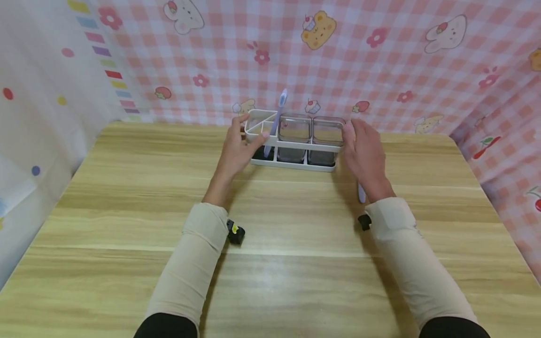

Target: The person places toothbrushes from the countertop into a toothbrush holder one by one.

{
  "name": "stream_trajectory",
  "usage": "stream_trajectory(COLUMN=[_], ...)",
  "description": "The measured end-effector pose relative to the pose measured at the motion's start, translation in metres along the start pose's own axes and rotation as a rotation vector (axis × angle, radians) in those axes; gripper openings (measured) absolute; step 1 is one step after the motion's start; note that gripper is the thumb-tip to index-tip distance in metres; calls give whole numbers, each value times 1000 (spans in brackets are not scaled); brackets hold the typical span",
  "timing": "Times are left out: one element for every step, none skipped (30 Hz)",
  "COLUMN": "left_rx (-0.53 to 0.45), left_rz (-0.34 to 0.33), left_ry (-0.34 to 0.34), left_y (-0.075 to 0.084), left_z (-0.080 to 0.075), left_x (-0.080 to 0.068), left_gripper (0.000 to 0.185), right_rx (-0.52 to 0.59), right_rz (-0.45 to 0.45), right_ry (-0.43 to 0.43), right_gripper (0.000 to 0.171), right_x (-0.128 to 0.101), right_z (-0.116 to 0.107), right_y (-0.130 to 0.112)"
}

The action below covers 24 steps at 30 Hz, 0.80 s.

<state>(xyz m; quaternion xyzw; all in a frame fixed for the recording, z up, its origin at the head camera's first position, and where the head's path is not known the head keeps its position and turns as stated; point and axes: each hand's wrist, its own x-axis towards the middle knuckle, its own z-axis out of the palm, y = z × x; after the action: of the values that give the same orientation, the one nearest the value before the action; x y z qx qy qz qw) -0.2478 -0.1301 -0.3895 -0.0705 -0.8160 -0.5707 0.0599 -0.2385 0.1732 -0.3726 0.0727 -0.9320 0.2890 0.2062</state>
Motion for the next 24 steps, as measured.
stream_trajectory(left_rx=[1,1,1,3,5,7,7,7,8,10,11,13,14,16,18,21,23,24,25,25,23,21,18,14], left_rz=[0,2,2,2,3,2,3,3,1,0,-2,-6,-7,-8,-7,-5,-2,1,5,9,12,15,15,13], left_ry=[1,1,1,0,-1,-2,-3,-3,-5,-5,-4,-3,-2,0,1,2,3,2,2,3,2,1,0,0], left_y=[0,0,0,0,1,1,1,1,1,1,1,1,1,1,1,1,1,1,1,2,2,2,2,2], left_z=[0,-1,-1,-1,-1,-1,-1,-1,-1,-1,-1,-1,-1,-2,-2,-2,-1,-1,-1,-1,-1,-1,-1,-1], left_x=[0,0,0,0,0,0,0,0,0,0,0,-1,-1,-1,-1,-1,-1,0,0,0,0,-1,-1,-2], left_gripper=[78,78,78,78,78,78,78,78,78,78,78,78,78,78,77,77,77,76,76,76,75,75,76,76], right_rx=[37,69,94,111,119,126,119,114,104,93,81,70,60,55,48,43,36,29,26,20,10,-3,-10,-16], right_rz=[40,76,116,155,192,225,258,279,294,305,313,320,325,336,349,358,366,376,389,399,402,404,411,415], right_ry=[-24,-49,-73,-99,-127,-145,-165,-177,-184,-190,-195,-203,-214,-228,-242,-258,-277,-298,-323,-347,-371,-400,-424,-446], right_gripper=[53,55,57,60,64,67,71,73,75,76,77,77,79,82,85,87,88,89,87,84,80,76,72,69], right_x=[1,2,3,4,4,4,4,3,3,3,2,2,2,2,2,2,2,2,3,3,4,4,5,5], right_z=[-2,-4,-6,-8,-10,-11,-12,-12,-12,-12,-12,-11,-11,-11,-10,-10,-10,-11,-11,-12,-12,-12,-12,-12], right_y=[3,5,7,9,11,13,15,17,19,21,23,26,28,29,31,33,35,36,38,39,40,41,42,43])
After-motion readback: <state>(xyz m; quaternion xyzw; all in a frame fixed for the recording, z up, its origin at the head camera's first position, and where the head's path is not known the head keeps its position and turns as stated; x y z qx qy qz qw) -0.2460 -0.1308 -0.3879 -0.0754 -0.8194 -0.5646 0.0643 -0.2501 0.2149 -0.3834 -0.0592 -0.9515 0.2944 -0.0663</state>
